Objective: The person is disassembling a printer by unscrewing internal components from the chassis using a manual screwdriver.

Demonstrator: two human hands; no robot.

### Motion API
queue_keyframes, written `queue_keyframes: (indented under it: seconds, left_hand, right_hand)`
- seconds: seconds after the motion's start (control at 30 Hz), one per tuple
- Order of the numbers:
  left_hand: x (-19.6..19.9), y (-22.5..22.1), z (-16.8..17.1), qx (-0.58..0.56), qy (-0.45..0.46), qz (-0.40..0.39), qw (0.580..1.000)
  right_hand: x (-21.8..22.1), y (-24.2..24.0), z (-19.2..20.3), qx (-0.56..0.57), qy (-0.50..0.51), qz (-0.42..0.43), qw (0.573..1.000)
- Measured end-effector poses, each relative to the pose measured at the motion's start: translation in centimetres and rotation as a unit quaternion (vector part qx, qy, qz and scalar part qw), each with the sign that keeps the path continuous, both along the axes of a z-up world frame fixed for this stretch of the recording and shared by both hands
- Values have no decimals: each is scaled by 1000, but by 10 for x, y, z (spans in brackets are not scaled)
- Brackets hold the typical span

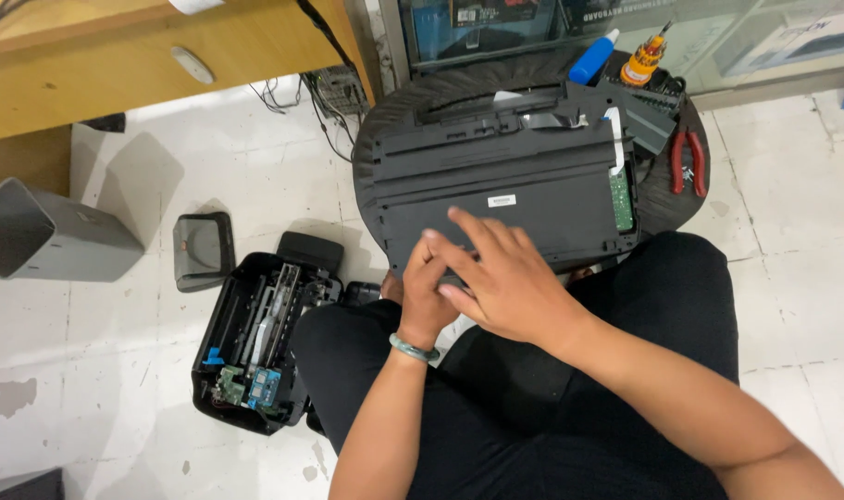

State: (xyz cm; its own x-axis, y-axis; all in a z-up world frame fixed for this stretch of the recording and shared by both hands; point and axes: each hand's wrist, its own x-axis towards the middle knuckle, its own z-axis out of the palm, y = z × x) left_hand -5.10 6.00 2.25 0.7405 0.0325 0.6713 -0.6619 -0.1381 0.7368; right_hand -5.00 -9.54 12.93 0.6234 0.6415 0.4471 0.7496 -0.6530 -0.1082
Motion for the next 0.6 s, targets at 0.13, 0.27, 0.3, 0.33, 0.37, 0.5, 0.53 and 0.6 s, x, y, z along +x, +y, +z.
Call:
queue_keyframes:
  seconds: [0.13, 0.27, 0.3, 0.33, 0.37, 0.5, 0.53, 0.6]
  left_hand:
    - [-6, -5, 19, -19, 36, 3, 999]
    - [-6, -4, 10, 10, 39, 39, 998]
    - [-4, -4, 8, 13, 39, 41, 998]
    - [-4, -5, 4, 13, 38, 40, 998]
    - [-3, -6, 0, 14, 40, 43, 998]
    - [1, -5, -15, 15, 51, 40, 998]
    - [1, -1, -5, 15, 52, 39, 998]
    - [1, 6, 15, 33, 66, -43, 996]
  right_hand:
    - [-10, -15, -14, 211, 44, 41, 976]
    - [-18, -17, -24, 273, 13, 65, 960]
    - [-18, -15, -24, 280, -14, 67, 957]
    - [-17, -14, -25, 280, -16, 66, 958]
    - [-16, -12, -25, 290, -26, 66, 954]
    - [-9, -1, -22, 342, -38, 81, 935]
    - [-9, 0, -22, 342, -38, 80, 936]
    - [-7, 1, -20, 351, -19, 76, 933]
